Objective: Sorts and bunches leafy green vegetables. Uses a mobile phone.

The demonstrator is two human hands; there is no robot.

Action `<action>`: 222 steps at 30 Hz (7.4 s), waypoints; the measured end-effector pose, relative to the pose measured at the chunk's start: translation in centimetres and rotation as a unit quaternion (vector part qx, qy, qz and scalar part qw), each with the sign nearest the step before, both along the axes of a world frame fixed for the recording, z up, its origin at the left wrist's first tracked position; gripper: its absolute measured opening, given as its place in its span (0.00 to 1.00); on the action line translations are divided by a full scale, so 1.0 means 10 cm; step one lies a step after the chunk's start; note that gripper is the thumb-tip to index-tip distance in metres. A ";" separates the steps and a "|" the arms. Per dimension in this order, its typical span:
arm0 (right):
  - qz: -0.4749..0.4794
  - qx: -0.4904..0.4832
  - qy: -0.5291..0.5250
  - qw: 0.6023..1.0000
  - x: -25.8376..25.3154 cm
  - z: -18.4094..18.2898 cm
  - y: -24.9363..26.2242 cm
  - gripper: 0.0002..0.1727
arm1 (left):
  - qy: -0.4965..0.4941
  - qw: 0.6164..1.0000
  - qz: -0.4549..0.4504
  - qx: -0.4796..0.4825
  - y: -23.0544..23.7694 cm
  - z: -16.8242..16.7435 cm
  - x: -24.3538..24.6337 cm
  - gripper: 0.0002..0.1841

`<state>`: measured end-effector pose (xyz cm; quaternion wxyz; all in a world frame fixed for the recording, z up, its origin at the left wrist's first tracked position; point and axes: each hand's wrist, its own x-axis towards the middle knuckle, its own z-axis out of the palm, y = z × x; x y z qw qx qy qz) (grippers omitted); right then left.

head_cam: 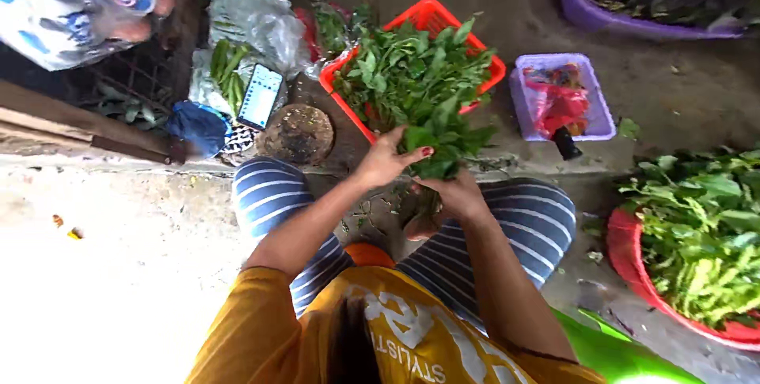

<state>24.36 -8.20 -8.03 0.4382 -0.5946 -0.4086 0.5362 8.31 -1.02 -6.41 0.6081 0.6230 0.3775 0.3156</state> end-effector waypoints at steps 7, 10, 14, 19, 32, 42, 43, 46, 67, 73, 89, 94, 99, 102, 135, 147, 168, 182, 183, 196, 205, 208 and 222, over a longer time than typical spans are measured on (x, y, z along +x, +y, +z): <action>-0.050 0.031 0.014 0.998 -0.08 0.08 0.03 0.09 | 0.104 0.992 -0.071 -0.014 0.13 0.19 -0.16 0.36; -0.087 0.061 0.062 0.992 -0.03 0.07 0.11 0.09 | 0.127 0.991 -0.035 0.012 0.31 0.21 -0.40 0.50; -0.168 0.100 0.098 0.976 0.11 0.06 0.20 0.08 | 0.224 0.972 -0.072 0.012 0.64 0.15 -0.61 0.39; -0.246 0.105 0.148 0.952 0.31 0.06 0.19 0.07 | 0.372 0.910 -0.181 0.033 1.06 -0.02 -0.51 0.25; -0.222 0.057 0.102 0.968 0.36 -0.16 0.22 0.07 | 0.407 0.895 0.181 -0.020 1.85 -0.37 -2.70 0.28; -0.186 0.052 0.055 0.980 0.19 -0.26 0.40 0.09 | 0.129 0.924 0.347 -0.096 1.36 -1.44 -2.99 0.37; -0.183 0.054 0.057 0.980 0.19 -0.26 0.41 0.09 | 0.118 0.925 0.348 -0.093 1.36 -1.45 -2.98 0.37; -0.173 0.056 0.058 0.982 0.20 -0.28 0.41 0.08 | 0.062 0.926 0.356 -0.109 1.34 -1.45 -3.01 0.34; -0.170 0.062 0.064 0.981 0.25 -0.33 0.34 0.09 | 0.177 0.923 0.332 -0.080 1.11 -1.44 -2.63 0.26; -0.160 0.054 0.045 0.985 0.16 -0.25 0.36 0.10 | 0.253 0.932 0.198 -0.167 1.33 -1.21 -2.36 0.33; -0.145 0.043 0.048 0.987 0.13 -0.32 0.39 0.09 | 0.254 0.843 0.475 -0.019 1.24 -1.69 -2.64 0.28; -0.135 0.045 0.057 0.988 0.18 -0.36 0.38 0.09 | 0.230 0.827 0.512 -0.024 1.16 -1.69 -2.56 0.29; -0.129 0.043 0.059 0.989 0.23 -0.39 0.36 0.09 | 0.425 0.756 0.435 0.241 0.88 -1.71 -2.47 0.21; -0.123 0.040 0.061 0.990 0.24 -0.41 0.36 0.09 | 0.506 0.734 0.368 0.262 0.87 -1.79 -2.51 0.19; -0.071 0.044 0.051 0.995 0.06 -0.39 0.38 0.09 | 0.504 0.727 0.399 0.240 1.12 -1.48 -2.75 0.24; -0.060 0.056 0.054 0.995 0.01 -0.40 0.38 0.10 | 0.510 0.735 0.349 0.278 0.84 -1.63 -2.71 0.21; -0.052 0.062 0.042 0.996 0.01 -0.39 0.40 0.11 | 0.533 0.728 0.359 0.238 0.83 -1.72 -2.74 0.24; -0.045 0.063 0.057 0.995 0.01 -0.39 0.40 0.10 | 0.511 0.695 0.436 0.256 0.60 -1.86 -2.61 0.23; -0.048 0.063 0.055 0.995 0.01 -0.39 0.40 0.10 | 0.509 0.696 0.437 0.254 0.60 -1.85 -2.59 0.23; -0.050 0.053 0.055 0.996 -0.04 -0.39 0.38 0.10 | 0.492 0.726 0.416 0.241 0.51 -1.76 -2.42 0.22; -0.052 0.043 0.057 0.996 -0.04 -0.40 0.38 0.11 | 0.491 0.729 0.421 0.225 0.50 -1.82 -2.45 0.22; -0.048 0.048 0.053 0.996 -0.05 -0.40 0.39 0.10 | 0.491 0.728 0.420 0.228 0.51 -1.82 -2.45 0.22; -0.047 0.044 0.036 0.997 -0.03 -0.44 0.40 0.10 | 0.551 0.700 0.372 0.261 0.86 -1.77 -2.45 0.25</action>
